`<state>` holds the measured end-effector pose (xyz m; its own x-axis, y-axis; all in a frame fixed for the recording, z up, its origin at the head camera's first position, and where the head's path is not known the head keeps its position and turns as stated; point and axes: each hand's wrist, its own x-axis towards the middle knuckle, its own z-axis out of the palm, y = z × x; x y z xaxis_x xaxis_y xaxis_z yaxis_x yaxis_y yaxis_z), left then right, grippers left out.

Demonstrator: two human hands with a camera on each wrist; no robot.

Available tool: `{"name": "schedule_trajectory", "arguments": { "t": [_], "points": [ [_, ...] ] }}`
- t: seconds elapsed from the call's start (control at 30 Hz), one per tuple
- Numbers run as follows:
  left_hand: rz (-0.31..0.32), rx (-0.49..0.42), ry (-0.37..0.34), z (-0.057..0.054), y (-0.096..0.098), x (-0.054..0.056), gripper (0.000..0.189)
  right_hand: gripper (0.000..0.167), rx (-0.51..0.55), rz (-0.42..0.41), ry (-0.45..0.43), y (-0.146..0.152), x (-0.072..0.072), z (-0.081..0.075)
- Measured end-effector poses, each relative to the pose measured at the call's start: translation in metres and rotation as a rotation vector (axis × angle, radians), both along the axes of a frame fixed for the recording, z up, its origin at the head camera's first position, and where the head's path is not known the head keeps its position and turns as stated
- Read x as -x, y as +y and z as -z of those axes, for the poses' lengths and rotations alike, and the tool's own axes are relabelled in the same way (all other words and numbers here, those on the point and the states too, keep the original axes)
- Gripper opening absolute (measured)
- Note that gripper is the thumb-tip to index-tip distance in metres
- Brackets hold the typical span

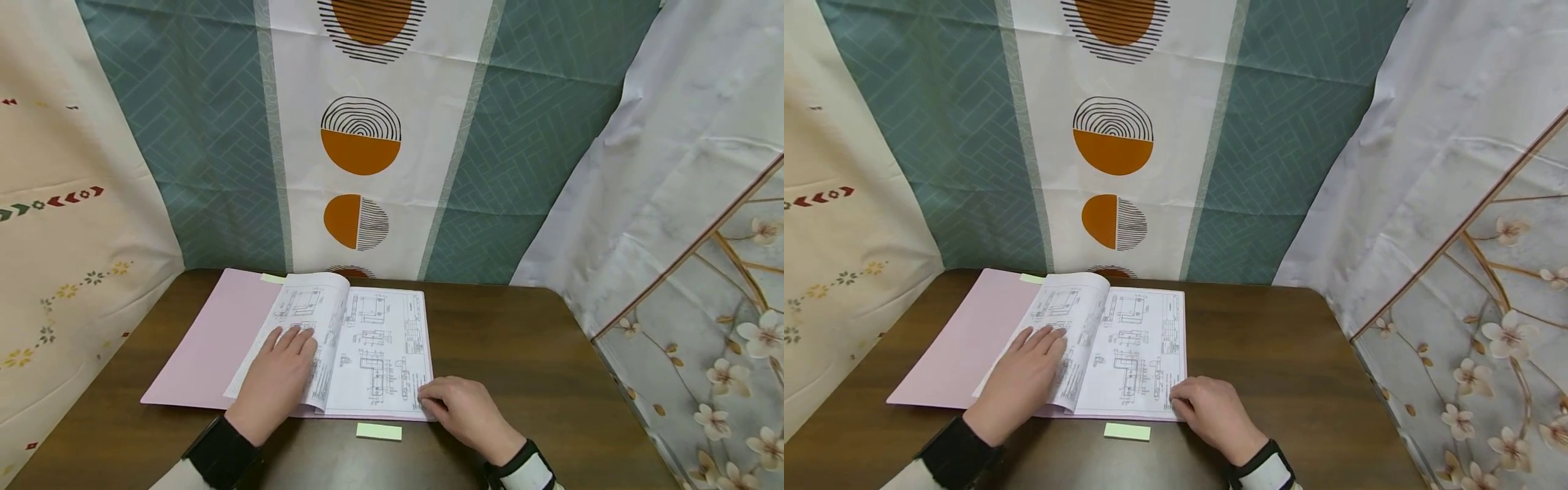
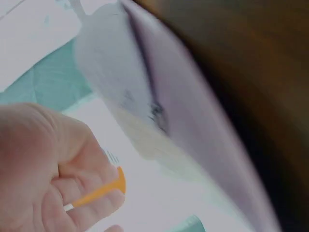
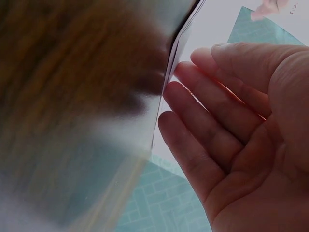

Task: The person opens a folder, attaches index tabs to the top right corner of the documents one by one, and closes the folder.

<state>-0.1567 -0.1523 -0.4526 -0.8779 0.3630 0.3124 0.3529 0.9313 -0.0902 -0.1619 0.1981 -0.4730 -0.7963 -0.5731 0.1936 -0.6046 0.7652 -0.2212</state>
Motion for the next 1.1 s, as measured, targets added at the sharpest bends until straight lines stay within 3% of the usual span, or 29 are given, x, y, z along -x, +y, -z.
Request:
{"name": "schedule_trajectory", "arguments": {
  "t": [0.17,0.33,0.53,0.9,1.1],
  "points": [
    [0.112,-0.004,-0.094,-0.002,0.025,0.021,0.037,0.009,0.013,-0.003,-0.003,-0.003,0.003,0.0],
    [0.119,-0.01,-0.191,0.001,0.036,0.031,0.035,0.007,0.011,-0.003,-0.016,-0.008,0.007,-0.003],
    [0.057,-0.067,-0.257,0.007,0.037,0.03,0.036,0.005,0.001,0.003,-0.022,-0.01,0.007,-0.007],
    [0.022,-0.123,-0.263,0.013,0.037,0.027,0.041,0.003,-0.003,-0.025,-0.03,-0.009,0.008,-0.009],
    [0.036,-0.118,-0.238,0.013,0.043,0.026,0.041,0.004,-0.009,-0.03,-0.018,-0.006,0.005,-0.011]
  ]
}}
